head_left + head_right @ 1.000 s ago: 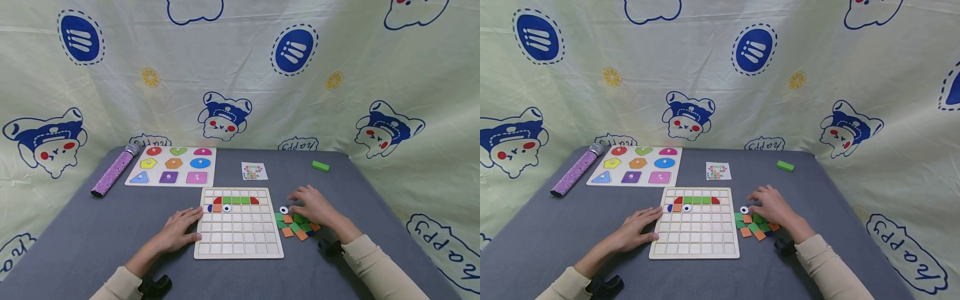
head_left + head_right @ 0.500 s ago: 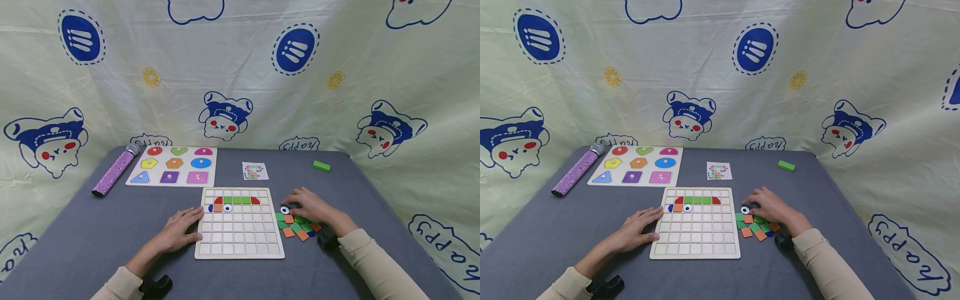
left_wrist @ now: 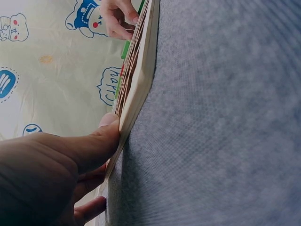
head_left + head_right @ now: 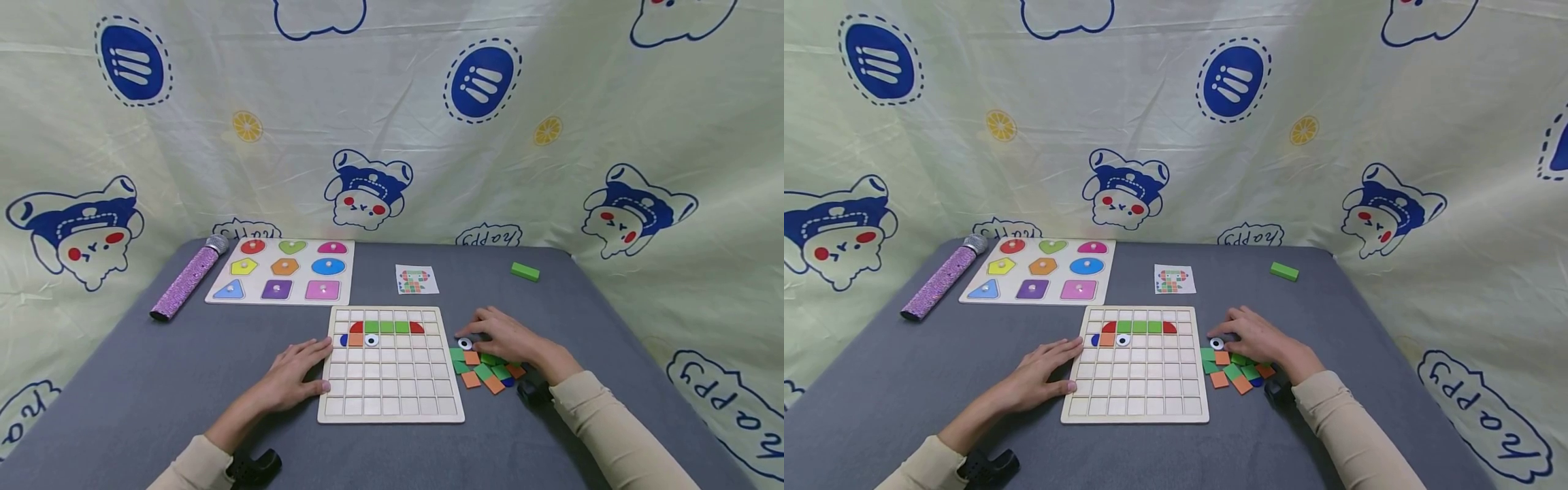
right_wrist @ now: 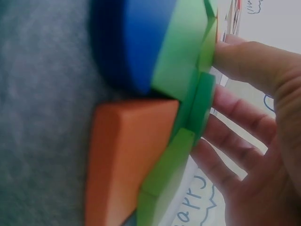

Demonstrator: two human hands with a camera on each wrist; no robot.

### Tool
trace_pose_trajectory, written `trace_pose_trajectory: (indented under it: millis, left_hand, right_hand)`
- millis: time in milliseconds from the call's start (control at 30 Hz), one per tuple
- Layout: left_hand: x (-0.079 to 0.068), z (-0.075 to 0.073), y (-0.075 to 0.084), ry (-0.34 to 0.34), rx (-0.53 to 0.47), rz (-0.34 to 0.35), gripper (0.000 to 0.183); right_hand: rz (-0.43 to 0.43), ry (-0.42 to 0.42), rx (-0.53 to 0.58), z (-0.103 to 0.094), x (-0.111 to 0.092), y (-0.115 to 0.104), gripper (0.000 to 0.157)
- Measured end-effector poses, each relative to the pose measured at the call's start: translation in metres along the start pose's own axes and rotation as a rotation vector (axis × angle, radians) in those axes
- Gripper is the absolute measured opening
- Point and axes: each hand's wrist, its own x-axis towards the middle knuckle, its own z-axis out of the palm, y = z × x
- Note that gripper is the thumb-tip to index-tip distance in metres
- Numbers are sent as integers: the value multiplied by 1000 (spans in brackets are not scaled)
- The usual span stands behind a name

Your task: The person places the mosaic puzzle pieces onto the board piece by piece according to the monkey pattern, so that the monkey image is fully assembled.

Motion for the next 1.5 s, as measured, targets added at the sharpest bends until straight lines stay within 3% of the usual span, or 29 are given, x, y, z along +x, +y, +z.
trace_pose_trajectory:
  millis: [367, 633, 1000, 1500]
  left_hand:
    - [0, 0, 0, 6, 6, 3, 65]
    - [-1, -1, 0, 9, 4, 10, 66]
    - [-1, -2, 2, 3, 1, 5, 66]
    - [-1, -1, 2, 2, 2, -6, 66]
  right_hand:
    - [16, 12, 37, 2, 0, 2, 22]
    - [58, 78, 97, -5, 0, -4, 22]
    - [24, 161, 122, -4, 12, -45, 23]
    - [61, 189, 72, 14, 55, -93, 17]
